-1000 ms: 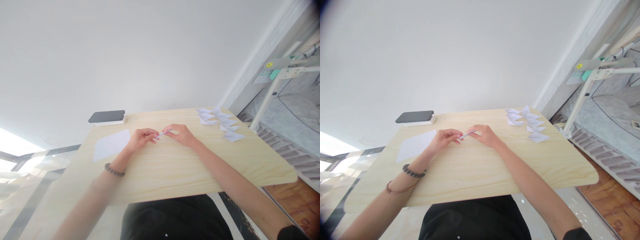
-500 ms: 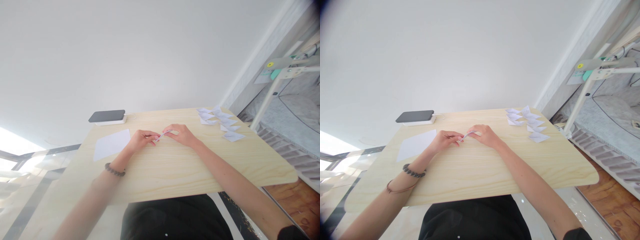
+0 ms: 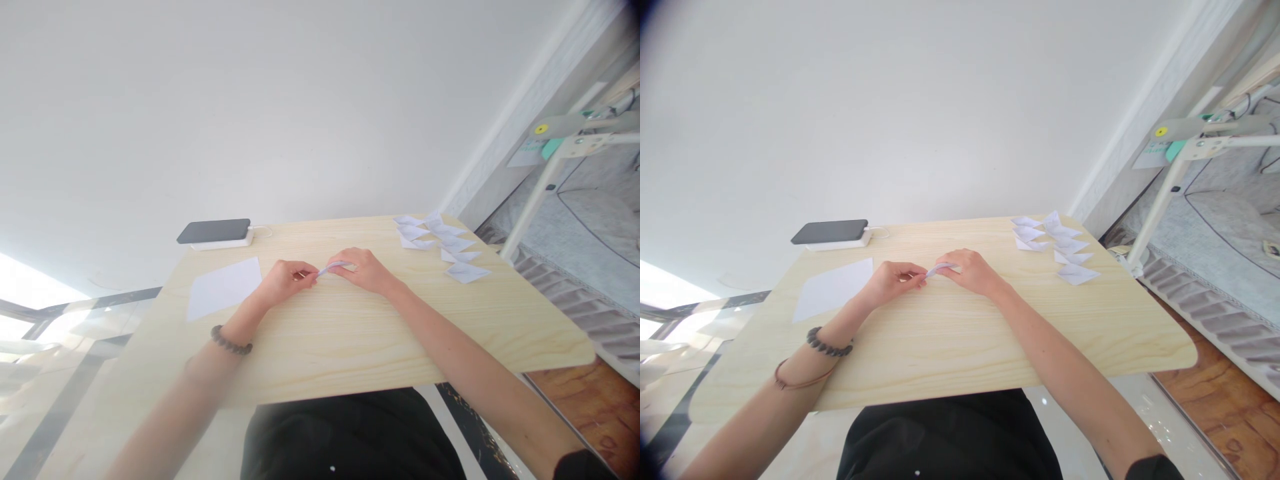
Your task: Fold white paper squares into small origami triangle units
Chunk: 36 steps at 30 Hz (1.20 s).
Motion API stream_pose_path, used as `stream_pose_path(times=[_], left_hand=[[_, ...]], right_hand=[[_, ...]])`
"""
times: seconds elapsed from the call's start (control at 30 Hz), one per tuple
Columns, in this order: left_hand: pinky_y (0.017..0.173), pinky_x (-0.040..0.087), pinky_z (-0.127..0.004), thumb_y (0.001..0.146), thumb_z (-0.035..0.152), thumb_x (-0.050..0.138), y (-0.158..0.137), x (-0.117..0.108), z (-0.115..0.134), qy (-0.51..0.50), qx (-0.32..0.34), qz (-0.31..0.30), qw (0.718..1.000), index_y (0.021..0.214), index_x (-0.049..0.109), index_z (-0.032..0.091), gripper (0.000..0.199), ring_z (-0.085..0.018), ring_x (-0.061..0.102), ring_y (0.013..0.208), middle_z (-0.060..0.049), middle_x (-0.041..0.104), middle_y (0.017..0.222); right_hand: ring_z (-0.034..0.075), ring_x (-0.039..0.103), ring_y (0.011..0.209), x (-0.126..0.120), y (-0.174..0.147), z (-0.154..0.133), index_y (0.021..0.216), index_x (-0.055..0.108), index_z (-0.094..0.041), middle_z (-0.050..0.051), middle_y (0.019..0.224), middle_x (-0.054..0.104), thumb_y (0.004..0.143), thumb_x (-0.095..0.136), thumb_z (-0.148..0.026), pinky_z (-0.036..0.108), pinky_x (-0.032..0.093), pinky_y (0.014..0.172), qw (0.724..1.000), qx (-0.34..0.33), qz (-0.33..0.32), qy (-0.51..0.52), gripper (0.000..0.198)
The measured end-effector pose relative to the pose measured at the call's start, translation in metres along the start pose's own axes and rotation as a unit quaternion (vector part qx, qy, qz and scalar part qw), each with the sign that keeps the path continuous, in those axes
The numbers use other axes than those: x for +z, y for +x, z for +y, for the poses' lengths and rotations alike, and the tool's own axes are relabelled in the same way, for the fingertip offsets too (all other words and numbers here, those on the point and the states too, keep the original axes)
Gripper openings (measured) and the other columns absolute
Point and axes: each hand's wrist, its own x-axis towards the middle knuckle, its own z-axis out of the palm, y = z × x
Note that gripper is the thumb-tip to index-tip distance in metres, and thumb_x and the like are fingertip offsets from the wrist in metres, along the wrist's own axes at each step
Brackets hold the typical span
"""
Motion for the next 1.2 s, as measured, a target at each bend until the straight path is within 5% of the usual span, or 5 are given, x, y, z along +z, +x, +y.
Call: stream_pose_path(times=[0.43, 0.6, 0.77, 1.03, 1.2], left_hand=[[0.064, 0.049, -0.023, 0.074, 0.033, 0.053, 0.0021, 0.0007, -0.0008, 0.071, 0.040, 0.028, 0.996, 0.079, 0.065, 0.017, 0.021, -0.015, 0.062, 0.066, -0.003, 0.067, 0.072], [0.066, 0.050, -0.024, 0.078, 0.039, 0.048, -0.0010, -0.0011, 0.0011, 0.038, 0.029, 0.015, 0.999, 0.084, 0.066, 0.017, 0.029, -0.015, 0.062, 0.066, -0.004, 0.068, 0.072], [0.066, 0.050, -0.025, 0.068, 0.042, 0.061, -0.0002, -0.0001, 0.0023, 0.038, 0.025, 0.028, 0.999, 0.086, 0.066, 0.017, 0.032, -0.016, 0.062, 0.068, -0.004, 0.067, 0.081], [0.066, 0.046, -0.026, 0.079, 0.039, 0.047, 0.0003, -0.0043, -0.0001, 0.012, 0.021, -0.008, 1.000, 0.080, 0.062, 0.015, 0.029, -0.015, 0.057, 0.068, -0.004, 0.064, 0.075], [0.060, 0.046, -0.025, 0.077, 0.038, 0.052, 0.0022, -0.0026, -0.0030, -0.087, 0.029, 0.007, 0.996, 0.085, 0.055, 0.015, 0.024, -0.013, 0.058, 0.065, -0.003, 0.062, 0.071]], right_hand=[[0.014, 0.059, 0.077, 0.0022, -0.0009, 0.0000, 0.089, 0.063, -0.023, 0.000, 0.085, 0.066, 0.081, 0.050, -0.033, 0.026, 0.041, 0.073, 0.999, 0.017, -0.010, -0.035, 0.017], [0.014, 0.058, 0.072, 0.0020, -0.0012, 0.0017, 0.090, 0.062, -0.023, 0.001, 0.081, 0.066, 0.080, 0.051, -0.033, 0.026, 0.040, 0.070, 0.997, 0.049, -0.010, -0.057, 0.018], [0.015, 0.057, 0.071, 0.0014, -0.0016, 0.0026, 0.089, 0.062, -0.022, 0.001, 0.081, 0.066, 0.079, 0.051, -0.032, 0.026, 0.039, 0.068, 0.995, 0.060, -0.005, -0.081, 0.017], [0.013, 0.057, 0.071, 0.0038, -0.0018, 0.0026, 0.088, 0.063, -0.023, 0.000, 0.081, 0.066, 0.079, 0.052, -0.035, 0.025, 0.041, 0.069, 0.999, 0.042, 0.008, -0.030, 0.019], [0.013, 0.058, 0.072, 0.0036, -0.0013, -0.0002, 0.086, 0.063, -0.023, -0.001, 0.083, 0.066, 0.079, 0.052, -0.035, 0.023, 0.041, 0.066, 0.998, 0.066, 0.010, 0.008, 0.018]])
